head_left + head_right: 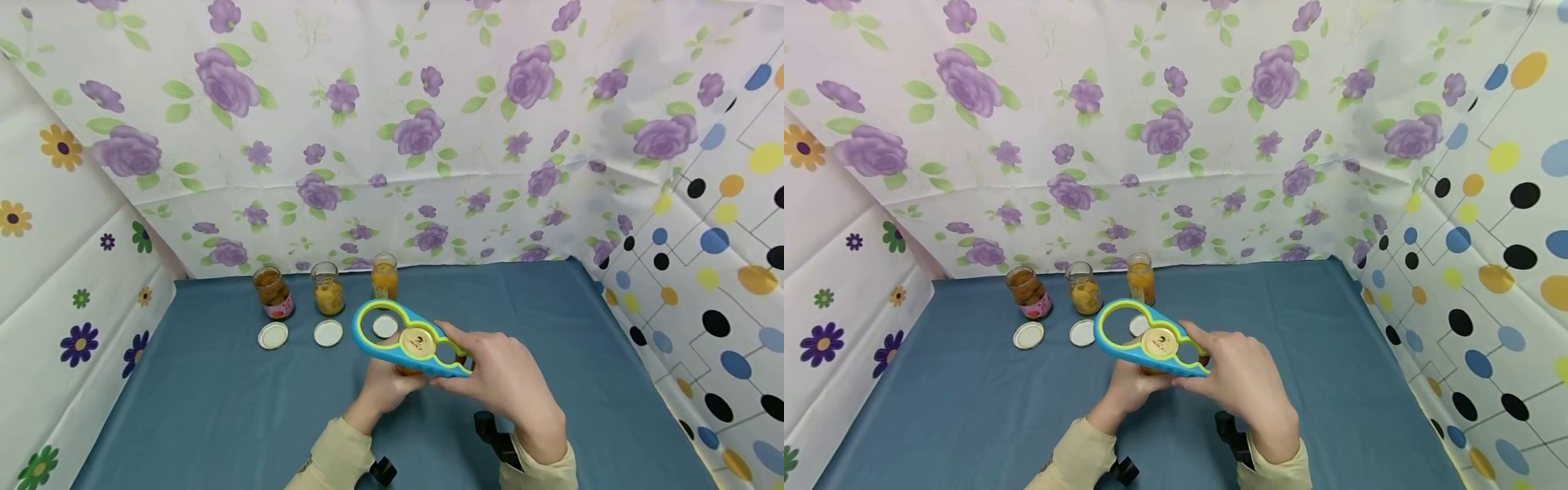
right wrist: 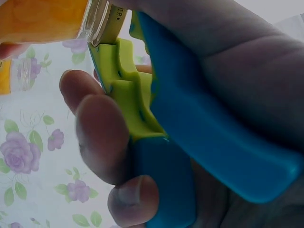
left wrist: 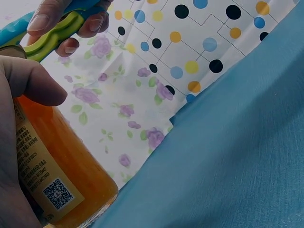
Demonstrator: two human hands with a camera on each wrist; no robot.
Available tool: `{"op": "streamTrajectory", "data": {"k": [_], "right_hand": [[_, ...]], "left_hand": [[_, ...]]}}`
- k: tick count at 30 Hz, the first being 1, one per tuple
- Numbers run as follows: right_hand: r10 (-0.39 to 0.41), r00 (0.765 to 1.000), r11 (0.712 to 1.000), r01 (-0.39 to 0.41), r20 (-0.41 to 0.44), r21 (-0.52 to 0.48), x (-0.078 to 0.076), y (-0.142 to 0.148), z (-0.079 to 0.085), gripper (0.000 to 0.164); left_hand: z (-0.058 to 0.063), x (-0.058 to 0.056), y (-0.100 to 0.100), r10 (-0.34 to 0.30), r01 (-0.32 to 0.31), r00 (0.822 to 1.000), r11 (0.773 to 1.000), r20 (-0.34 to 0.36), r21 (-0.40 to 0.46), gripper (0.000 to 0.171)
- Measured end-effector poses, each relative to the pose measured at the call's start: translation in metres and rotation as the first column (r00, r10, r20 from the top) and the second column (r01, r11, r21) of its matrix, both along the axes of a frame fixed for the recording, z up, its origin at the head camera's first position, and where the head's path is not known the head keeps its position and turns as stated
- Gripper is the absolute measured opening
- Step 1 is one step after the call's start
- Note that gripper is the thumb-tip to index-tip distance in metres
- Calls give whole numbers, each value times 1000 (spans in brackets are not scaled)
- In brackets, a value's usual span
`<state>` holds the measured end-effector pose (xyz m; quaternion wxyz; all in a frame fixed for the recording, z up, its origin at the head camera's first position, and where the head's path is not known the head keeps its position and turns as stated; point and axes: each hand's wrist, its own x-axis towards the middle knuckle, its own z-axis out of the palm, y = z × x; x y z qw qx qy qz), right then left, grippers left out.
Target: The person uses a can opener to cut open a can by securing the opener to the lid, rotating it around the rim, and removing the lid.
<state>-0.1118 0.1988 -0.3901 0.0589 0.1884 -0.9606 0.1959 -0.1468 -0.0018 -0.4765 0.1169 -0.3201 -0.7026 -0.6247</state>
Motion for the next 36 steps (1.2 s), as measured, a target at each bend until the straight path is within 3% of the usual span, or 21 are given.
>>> {"op": "streamTrajectory", "data": {"k": [11,15,22,26,32,36], "right_hand": [[1,1000,1000,-1,-4,15,0,1,3,81],[3,1000,1000,-3,-18,13,0,2,4,81],[5,1000,1000,-5,11,18,4,4,4,80],[9,1000,1000,-9,12,8,4,6,4,79],[5,1000,1000,-5,25,0,4,8,4,79],[5,999,1000,-5,33,-1,4,10,3,79]], "left_hand": [[5,1,-1,3,-2,999,1000,33,-27,55],[6,0,-1,-24,25,998,1000,62,-15,56],[9,2,-1,-52,53,998,998,33,-23,54],[9,2,1,-77,78,995,997,64,-8,53],[9,3,3,-89,89,991,996,102,5,55],[8,3,4,-91,91,992,996,86,4,55]]}}
